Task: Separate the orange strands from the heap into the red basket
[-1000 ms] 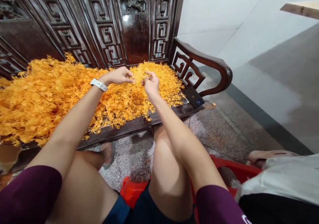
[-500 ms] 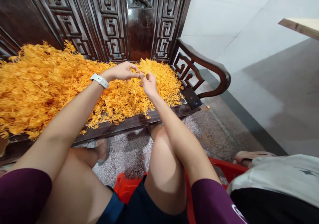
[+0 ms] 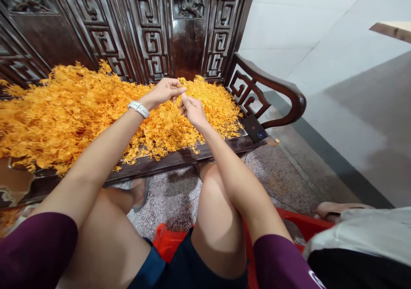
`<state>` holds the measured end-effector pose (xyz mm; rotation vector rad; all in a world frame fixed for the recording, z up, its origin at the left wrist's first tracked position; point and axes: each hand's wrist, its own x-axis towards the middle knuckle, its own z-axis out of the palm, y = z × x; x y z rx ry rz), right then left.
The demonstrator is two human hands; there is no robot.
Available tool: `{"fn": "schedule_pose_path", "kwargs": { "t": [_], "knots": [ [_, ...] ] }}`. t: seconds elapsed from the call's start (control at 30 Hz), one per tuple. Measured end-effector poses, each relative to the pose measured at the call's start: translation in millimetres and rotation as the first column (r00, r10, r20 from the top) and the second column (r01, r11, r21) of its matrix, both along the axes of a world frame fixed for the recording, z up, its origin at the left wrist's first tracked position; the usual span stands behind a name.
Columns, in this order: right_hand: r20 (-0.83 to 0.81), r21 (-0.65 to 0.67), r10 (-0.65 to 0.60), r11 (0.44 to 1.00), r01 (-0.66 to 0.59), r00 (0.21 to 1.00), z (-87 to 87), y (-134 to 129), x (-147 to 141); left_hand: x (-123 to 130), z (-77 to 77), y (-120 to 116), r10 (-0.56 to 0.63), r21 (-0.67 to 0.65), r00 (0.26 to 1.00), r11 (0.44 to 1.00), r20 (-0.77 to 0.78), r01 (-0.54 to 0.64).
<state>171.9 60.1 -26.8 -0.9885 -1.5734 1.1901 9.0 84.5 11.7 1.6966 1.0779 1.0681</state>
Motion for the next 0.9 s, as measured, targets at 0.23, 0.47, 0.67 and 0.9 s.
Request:
{"fn": "schedule_pose_path", "kwargs": {
  "t": [0.23,0.47,0.67,0.9],
  "knots": [
    [0.398,0.151,0.432,0.839,-0.522,0.81,25.1,-57,-26,-18,-18.9,34,0.538,0.132,0.833,0.823,0.131,-0.553],
    [0.086,-0.383,0.996,0.032,-0.923,-0.001,44.6,-105,-29,-68,-27.4,41,0.511,-0.019,0.856,0.859,0.074,-0.512],
    [-0.445,-0.348,0.092,0.899,-0.267,0.891,35.1,-26,1,-69,-19.5,34,0.452,-0.124,0.885,0.89,0.109,-0.439],
    [-0.124,-0.487,-0.152,0.87,0.073,0.98,-11.2,-1,16,-53,-13.8,34,0.268,-0.032,0.961,0.963,0.073,-0.266]
  ]
}}
